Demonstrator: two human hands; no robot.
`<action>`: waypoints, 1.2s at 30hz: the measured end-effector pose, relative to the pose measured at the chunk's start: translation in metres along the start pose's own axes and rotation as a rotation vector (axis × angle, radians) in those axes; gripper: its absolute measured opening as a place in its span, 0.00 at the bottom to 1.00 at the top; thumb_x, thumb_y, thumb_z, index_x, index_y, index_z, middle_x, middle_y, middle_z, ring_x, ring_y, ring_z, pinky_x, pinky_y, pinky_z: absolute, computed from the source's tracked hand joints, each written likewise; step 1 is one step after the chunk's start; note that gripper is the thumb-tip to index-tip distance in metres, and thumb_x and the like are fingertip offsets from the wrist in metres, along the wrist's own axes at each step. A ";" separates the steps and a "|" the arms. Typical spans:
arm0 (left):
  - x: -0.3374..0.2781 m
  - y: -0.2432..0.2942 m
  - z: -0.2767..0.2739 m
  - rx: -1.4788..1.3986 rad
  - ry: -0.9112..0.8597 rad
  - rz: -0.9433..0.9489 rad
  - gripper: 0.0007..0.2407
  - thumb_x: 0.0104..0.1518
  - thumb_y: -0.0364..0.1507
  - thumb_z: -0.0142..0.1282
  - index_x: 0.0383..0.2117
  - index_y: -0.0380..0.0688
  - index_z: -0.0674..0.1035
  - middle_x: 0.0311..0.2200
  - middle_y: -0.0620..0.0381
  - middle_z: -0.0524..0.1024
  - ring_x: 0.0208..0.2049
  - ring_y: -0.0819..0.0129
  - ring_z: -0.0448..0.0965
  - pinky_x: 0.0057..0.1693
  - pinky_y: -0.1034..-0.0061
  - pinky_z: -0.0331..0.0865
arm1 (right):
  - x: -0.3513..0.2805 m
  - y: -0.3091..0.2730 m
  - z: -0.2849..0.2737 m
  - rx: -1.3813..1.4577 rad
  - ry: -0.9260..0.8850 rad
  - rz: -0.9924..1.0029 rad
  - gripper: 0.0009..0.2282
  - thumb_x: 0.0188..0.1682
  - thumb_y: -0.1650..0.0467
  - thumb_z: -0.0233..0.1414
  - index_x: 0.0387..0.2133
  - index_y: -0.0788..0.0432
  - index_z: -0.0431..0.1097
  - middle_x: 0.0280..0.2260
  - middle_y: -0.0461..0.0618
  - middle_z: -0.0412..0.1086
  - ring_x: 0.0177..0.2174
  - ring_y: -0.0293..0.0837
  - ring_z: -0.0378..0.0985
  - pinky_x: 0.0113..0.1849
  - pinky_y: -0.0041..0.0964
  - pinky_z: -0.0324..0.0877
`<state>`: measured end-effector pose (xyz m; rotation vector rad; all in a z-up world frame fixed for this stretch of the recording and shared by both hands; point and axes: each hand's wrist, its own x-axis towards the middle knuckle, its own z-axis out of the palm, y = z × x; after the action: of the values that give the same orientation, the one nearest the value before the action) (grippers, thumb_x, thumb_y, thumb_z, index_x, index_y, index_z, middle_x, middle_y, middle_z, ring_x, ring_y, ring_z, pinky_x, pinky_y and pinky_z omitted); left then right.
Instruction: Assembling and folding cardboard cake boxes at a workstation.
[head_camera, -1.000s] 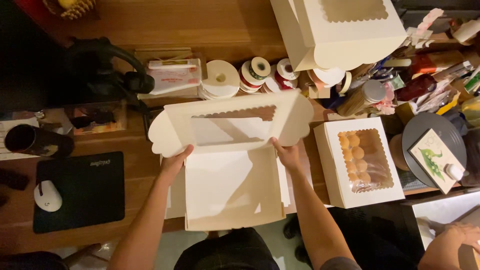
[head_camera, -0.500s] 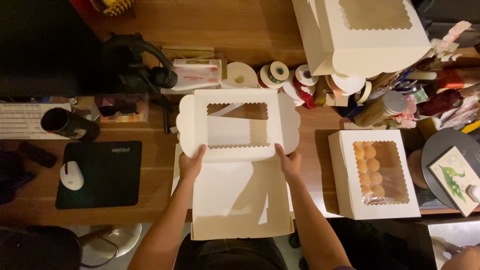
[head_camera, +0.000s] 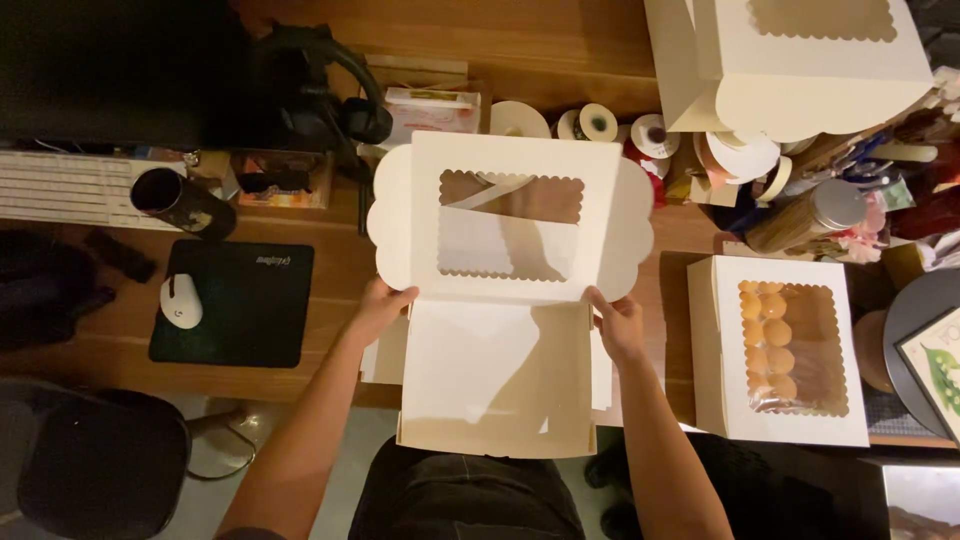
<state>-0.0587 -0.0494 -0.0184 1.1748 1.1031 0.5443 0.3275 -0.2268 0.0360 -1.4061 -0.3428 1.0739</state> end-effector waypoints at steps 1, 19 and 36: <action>-0.001 0.004 0.001 0.000 0.001 -0.001 0.15 0.57 0.28 0.60 0.49 0.37 0.79 0.41 0.52 0.81 0.37 0.67 0.78 0.42 0.67 0.73 | 0.003 0.001 0.001 -0.001 -0.001 0.001 0.08 0.50 0.72 0.57 0.41 0.62 0.74 0.37 0.46 0.78 0.35 0.36 0.79 0.34 0.34 0.75; -0.028 -0.050 -0.066 0.745 0.055 0.160 0.14 0.67 0.31 0.50 0.53 0.35 0.77 0.48 0.39 0.80 0.50 0.53 0.81 0.56 0.64 0.73 | -0.005 -0.005 -0.066 -1.031 -0.056 -0.767 0.11 0.46 0.77 0.61 0.43 0.63 0.75 0.41 0.58 0.76 0.42 0.59 0.77 0.42 0.48 0.72; -0.048 -0.028 -0.011 0.519 -0.222 -0.283 0.27 0.58 0.47 0.55 0.54 0.36 0.75 0.50 0.43 0.82 0.51 0.50 0.84 0.56 0.60 0.77 | -0.042 -0.040 -0.077 -0.603 -0.467 0.408 0.33 0.43 0.64 0.51 0.68 0.48 0.56 0.61 0.42 0.64 0.57 0.44 0.67 0.50 0.55 0.66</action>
<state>-0.0937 -0.0941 -0.0252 1.4492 1.2268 -0.1031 0.3800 -0.2991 0.0718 -1.7901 -0.7894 1.7394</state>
